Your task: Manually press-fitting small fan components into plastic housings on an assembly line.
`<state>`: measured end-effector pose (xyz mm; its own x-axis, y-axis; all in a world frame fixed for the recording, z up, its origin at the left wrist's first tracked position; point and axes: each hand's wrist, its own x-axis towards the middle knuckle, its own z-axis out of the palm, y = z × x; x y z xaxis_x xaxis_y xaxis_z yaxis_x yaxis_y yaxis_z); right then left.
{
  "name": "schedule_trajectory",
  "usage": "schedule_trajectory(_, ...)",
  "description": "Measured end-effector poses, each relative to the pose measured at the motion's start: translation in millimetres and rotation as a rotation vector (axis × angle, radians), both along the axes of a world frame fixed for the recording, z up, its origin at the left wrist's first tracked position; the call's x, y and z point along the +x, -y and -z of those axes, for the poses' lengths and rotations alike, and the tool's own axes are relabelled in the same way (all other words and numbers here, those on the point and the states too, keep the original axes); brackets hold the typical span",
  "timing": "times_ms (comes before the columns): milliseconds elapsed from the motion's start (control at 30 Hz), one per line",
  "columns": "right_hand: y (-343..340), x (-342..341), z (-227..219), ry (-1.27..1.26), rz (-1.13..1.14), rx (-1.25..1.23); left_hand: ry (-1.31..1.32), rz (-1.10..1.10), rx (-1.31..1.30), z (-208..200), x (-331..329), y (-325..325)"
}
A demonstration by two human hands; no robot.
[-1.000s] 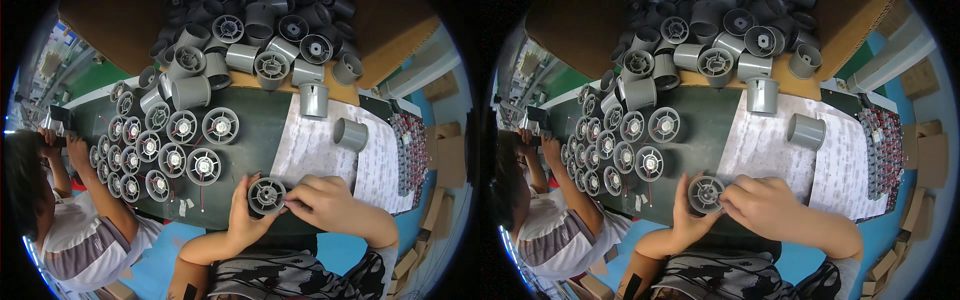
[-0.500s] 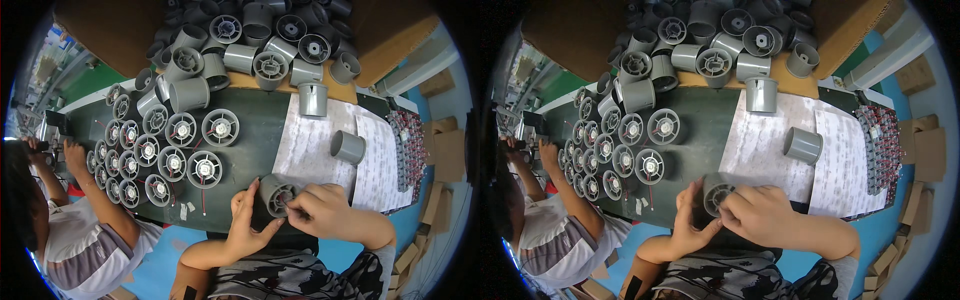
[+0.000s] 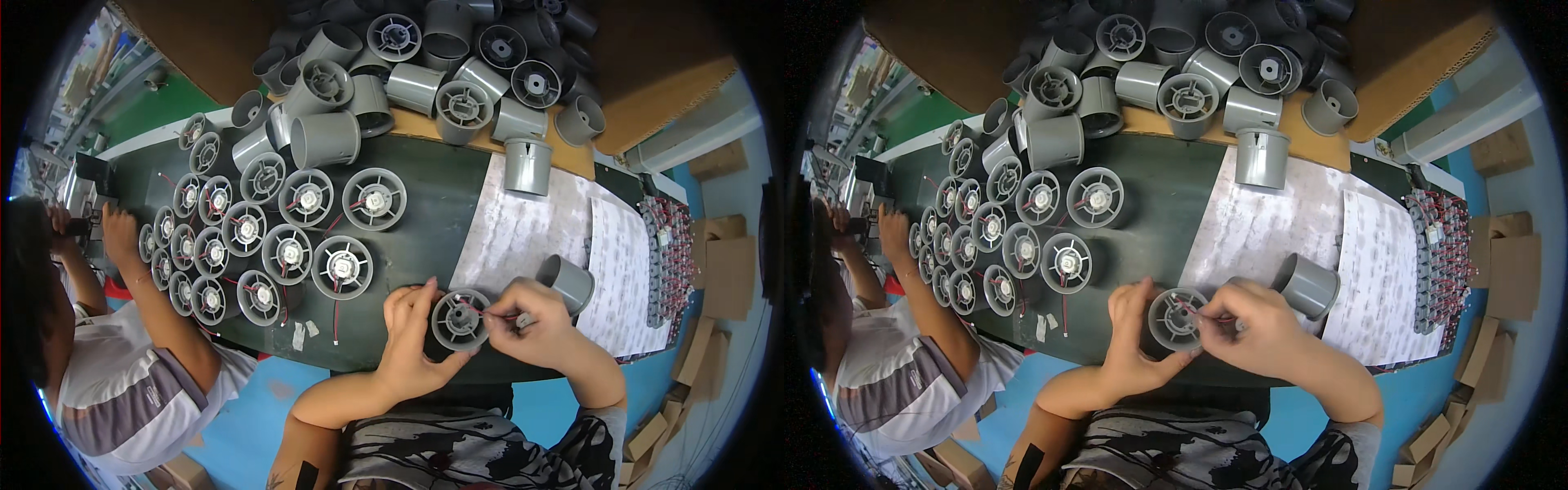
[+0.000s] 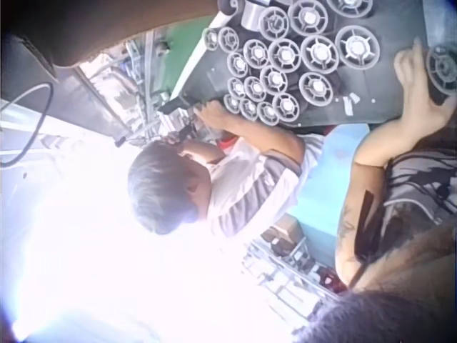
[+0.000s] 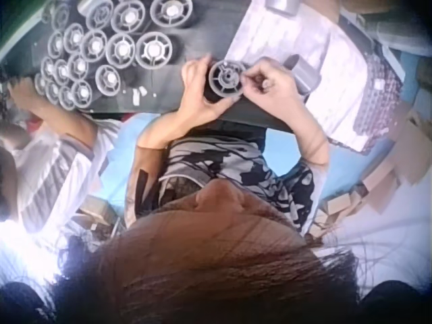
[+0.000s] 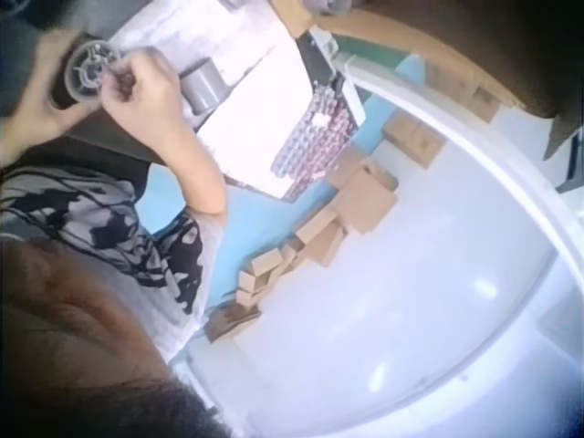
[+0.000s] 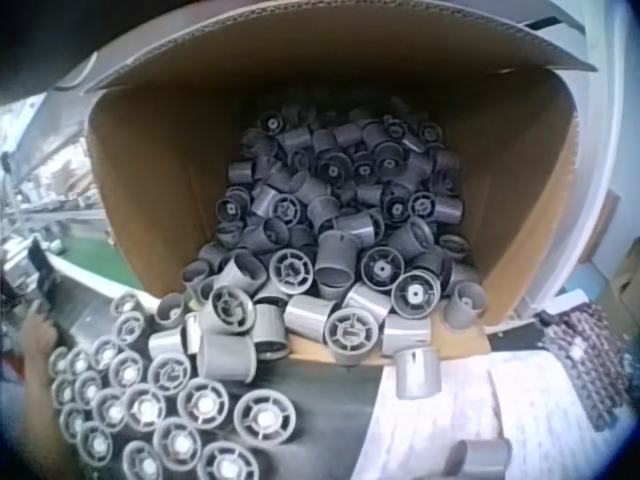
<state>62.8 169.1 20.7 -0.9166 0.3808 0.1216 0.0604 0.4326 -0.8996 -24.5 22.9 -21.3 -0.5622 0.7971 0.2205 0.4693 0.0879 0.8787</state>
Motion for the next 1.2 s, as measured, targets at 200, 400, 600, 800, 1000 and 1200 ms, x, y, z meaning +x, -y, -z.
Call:
schedule_trajectory(200,1,1,-7,0.109,-0.134,0.203,-0.082,0.027,-0.042,-2,-1,-2)
schedule_trajectory(400,2,4,-4,0.013,-0.160,0.575,0.064,0.103,-0.003,-9,3,1)
schedule_trajectory(600,-4,6,-9,-0.124,-0.253,1.016,0.060,0.130,-0.006,-4,-9,12)
schedule_trajectory(800,1,3,-2,-0.210,-0.174,1.122,0.032,0.111,0.020,-2,-7,7)
schedule_trajectory(1000,-8,-7,10,-0.435,-0.302,0.961,0.025,0.017,-0.022,-4,-6,13)
schedule_trajectory(1200,-9,-8,7,-0.281,-0.242,1.039,0.004,0.057,-0.037,0,-7,12)
